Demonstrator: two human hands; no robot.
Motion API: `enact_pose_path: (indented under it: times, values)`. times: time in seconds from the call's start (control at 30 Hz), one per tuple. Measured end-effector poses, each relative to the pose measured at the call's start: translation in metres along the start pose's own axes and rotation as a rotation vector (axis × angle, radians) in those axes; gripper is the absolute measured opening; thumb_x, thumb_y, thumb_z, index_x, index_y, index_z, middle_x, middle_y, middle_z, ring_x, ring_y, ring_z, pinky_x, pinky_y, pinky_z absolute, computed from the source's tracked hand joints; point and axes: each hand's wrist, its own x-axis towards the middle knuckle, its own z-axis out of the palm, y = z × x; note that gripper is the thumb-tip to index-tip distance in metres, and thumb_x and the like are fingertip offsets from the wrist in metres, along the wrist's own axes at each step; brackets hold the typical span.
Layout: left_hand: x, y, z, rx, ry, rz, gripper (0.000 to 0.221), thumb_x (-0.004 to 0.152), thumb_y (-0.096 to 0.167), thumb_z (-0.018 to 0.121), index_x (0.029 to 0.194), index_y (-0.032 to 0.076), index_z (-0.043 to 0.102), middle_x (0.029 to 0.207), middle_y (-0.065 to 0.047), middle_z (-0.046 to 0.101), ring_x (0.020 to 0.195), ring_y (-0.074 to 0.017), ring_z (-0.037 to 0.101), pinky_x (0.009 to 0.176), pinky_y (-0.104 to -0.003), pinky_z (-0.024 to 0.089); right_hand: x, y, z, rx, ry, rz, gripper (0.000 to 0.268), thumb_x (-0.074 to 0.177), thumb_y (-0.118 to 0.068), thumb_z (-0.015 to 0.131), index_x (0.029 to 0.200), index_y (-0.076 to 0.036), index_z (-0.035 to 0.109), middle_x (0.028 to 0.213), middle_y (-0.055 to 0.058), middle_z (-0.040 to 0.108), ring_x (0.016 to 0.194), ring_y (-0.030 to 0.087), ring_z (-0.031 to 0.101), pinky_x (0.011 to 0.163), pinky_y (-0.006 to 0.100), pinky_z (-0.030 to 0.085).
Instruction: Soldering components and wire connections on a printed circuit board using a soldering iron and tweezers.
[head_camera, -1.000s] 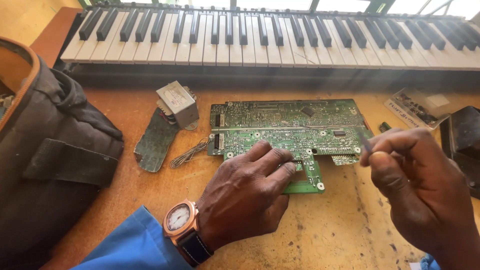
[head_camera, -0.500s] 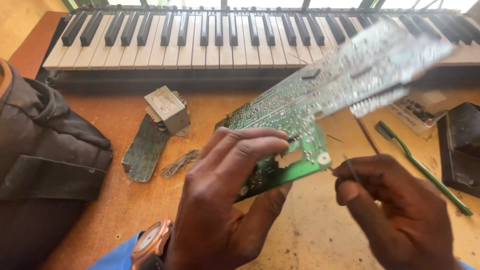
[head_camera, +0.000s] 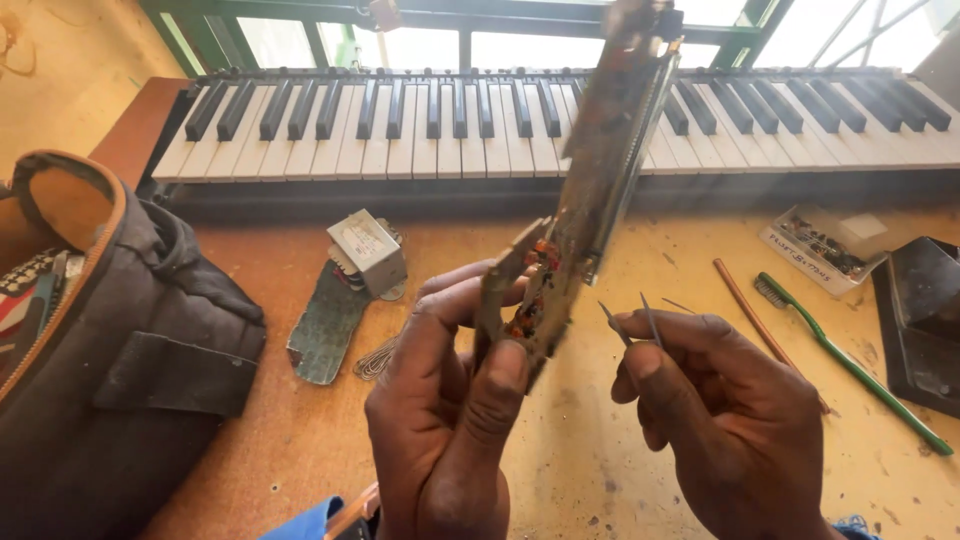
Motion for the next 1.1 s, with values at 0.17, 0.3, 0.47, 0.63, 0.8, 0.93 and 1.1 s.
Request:
enact_pose_path:
  times: [0.17,0.3,0.47,0.63,0.8,0.93,1.1]
  values:
    - [-0.007,-0.021,0.0,-0.4,0.134,-0.439,0.038,0.091,0.022,0.062,0.123,0.002,0.064,0.076,-0.003,0.057,0.053,-0.0116,0.042,0.048,-0.025,0.038,0.002,0.012,0.003,0.103,-0.14,-0.004,0.025,0.094,-0.017,0.062,0.107,0.0,0.075,0.06,0.01,0.068,0.045,0.014,0.049,0.04,0.026,0.041]
    - [0.0,-0.033,-0.006,-0.321,0.056,-0.528,0.048,0.074,0.013,0.059,0.12,0.0,0.062,0.101,-0.014,0.072,0.09,-0.0223,0.066,0.082,-0.033,0.052,0.014,0.032,0.005,0.017,-0.155,0.041,0.019,0.095,-0.018,0.063,0.098,-0.005,0.077,0.06,0.005,0.068,0.046,0.011,0.055,0.042,0.023,0.044]
    - [0.026,-0.026,-0.019,-0.455,-0.061,-0.896,0.027,0.092,0.029,0.052,0.092,0.004,0.063,0.082,-0.013,0.065,0.067,-0.0235,0.06,0.045,-0.036,0.044,0.019,0.05,0.001,-0.104,-0.271,-0.088,0.015,0.091,-0.018,0.071,0.093,-0.006,0.08,0.069,-0.004,0.069,0.057,0.004,0.057,0.051,0.02,0.044]
    - [0.05,-0.022,-0.031,-0.339,-0.306,-0.986,0.027,0.096,0.036,0.058,0.092,0.01,0.066,0.087,-0.007,0.071,0.074,-0.0195,0.067,0.071,-0.038,0.057,0.022,0.05,-0.01,-0.159,-0.342,-0.26,0.014,0.086,-0.014,0.069,0.091,-0.007,0.079,0.071,-0.002,0.076,0.047,0.004,0.051,0.044,0.021,0.041]
    - [0.049,-0.04,-0.037,-0.17,-0.427,-0.99,0.024,0.093,0.025,0.06,0.081,0.005,0.067,0.074,-0.007,0.069,0.059,-0.0164,0.062,0.057,-0.033,0.052,0.025,0.047,-0.019,-0.275,-0.402,-0.342,0.012,0.082,-0.017,0.07,0.086,-0.011,0.079,0.049,-0.004,0.055,0.04,0.01,0.039,0.041,0.026,0.034]
    - [0.033,-0.043,-0.028,-0.132,-0.32,-0.769,0.017,0.093,0.015,0.06,0.084,0.002,0.065,0.078,-0.008,0.067,0.069,-0.0172,0.063,0.068,-0.03,0.055,0.02,0.026,-0.023,-0.348,-0.239,-0.324,0.009,0.084,-0.016,0.069,0.085,-0.012,0.077,0.065,-0.004,0.068,0.043,0.008,0.044,0.043,0.024,0.038]
    - [0.017,-0.04,-0.016,-0.151,-0.34,-0.586,0.025,0.096,0.027,0.059,0.1,0.004,0.067,0.083,-0.002,0.063,0.076,-0.0141,0.062,0.07,-0.031,0.057,0.006,-0.004,-0.024,-0.233,0.013,-0.246,0.013,0.092,-0.006,0.07,0.1,0.003,0.075,0.087,0.008,0.066,0.06,0.01,0.057,0.049,0.02,0.046]
